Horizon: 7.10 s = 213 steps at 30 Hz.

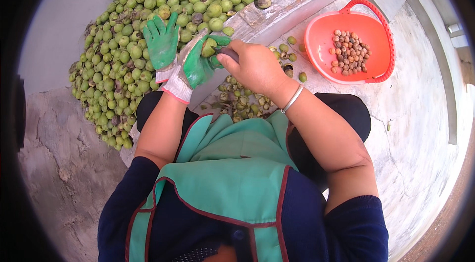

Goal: The person peels the green skin from fruit using a small knife. The person reaches into a pile of green fruit, picks one up, removes the skin with the knife, and places the peeled fruit into a red bucket.

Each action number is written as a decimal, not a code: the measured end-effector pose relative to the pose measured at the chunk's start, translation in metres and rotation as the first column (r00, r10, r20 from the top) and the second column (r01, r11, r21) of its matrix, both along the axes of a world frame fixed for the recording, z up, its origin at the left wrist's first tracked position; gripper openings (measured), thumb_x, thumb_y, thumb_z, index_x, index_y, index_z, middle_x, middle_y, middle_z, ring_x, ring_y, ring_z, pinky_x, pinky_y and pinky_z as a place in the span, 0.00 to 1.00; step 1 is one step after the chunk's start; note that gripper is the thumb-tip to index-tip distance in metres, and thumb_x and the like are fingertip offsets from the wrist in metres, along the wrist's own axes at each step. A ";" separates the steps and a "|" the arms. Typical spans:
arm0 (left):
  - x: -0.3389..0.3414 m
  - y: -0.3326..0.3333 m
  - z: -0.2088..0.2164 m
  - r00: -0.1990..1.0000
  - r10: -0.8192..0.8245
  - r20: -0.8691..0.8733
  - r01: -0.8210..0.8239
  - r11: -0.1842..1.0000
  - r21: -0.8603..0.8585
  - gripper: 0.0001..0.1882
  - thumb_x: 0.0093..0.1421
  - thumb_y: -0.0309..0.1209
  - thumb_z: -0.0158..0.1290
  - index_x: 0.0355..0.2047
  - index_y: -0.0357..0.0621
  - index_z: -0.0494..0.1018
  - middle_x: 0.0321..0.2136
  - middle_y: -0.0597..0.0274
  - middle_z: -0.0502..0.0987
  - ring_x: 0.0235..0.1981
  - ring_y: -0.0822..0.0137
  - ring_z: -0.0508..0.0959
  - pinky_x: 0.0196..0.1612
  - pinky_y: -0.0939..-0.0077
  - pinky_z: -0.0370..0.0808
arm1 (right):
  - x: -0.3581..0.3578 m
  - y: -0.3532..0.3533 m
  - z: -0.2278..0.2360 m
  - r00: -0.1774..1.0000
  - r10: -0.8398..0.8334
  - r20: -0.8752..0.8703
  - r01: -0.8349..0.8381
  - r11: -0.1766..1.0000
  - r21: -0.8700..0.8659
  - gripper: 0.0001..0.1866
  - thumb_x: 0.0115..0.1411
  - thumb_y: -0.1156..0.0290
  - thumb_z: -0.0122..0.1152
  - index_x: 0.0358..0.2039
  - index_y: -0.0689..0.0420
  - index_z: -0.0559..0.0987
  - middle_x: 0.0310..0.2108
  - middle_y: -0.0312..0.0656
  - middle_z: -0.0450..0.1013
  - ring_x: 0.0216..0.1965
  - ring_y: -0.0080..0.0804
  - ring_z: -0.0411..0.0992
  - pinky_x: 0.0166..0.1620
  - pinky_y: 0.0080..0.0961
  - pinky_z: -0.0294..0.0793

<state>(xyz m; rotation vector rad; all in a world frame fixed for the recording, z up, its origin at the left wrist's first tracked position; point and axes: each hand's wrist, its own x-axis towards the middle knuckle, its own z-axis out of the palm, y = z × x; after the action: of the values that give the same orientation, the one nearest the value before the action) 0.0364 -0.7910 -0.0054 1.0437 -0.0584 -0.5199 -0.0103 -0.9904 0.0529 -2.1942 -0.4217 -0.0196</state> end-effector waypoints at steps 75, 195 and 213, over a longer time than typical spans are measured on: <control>-0.007 -0.010 0.017 0.986 0.113 -0.124 -0.135 0.972 -0.190 0.24 0.68 0.41 0.40 0.53 0.32 0.66 0.45 0.52 0.76 0.44 0.59 0.77 0.49 0.63 0.75 | -0.004 0.002 -0.014 0.994 -0.054 -0.095 0.079 0.957 0.280 0.17 0.62 0.55 0.55 0.33 0.59 0.76 0.22 0.47 0.73 0.21 0.39 0.72 0.28 0.36 0.72; -0.009 0.003 0.016 0.986 0.139 -0.089 -0.090 0.905 0.416 0.21 0.64 0.48 0.48 0.42 0.42 0.76 0.27 0.67 0.77 0.20 0.76 0.73 0.19 0.81 0.69 | -0.013 -0.009 -0.007 0.994 0.107 0.034 -0.094 0.960 -0.263 0.16 0.58 0.56 0.56 0.32 0.58 0.74 0.26 0.49 0.76 0.29 0.49 0.75 0.32 0.44 0.73; -0.021 -0.015 0.018 0.957 0.068 0.282 -0.177 0.908 0.381 0.23 0.65 0.42 0.48 0.53 0.39 0.70 0.41 0.65 0.76 0.40 0.75 0.75 0.43 0.78 0.73 | -0.008 0.004 -0.018 0.730 0.170 -0.662 0.271 0.817 0.509 0.21 0.64 0.54 0.52 0.31 0.63 0.75 0.16 0.35 0.65 0.15 0.21 0.61 0.19 0.21 0.59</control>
<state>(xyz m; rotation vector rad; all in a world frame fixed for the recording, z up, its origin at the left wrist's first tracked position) 0.0154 -0.8063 0.0129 1.5095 -0.1225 -0.2767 -0.0185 -0.9867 0.0346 -1.4458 0.0863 0.5592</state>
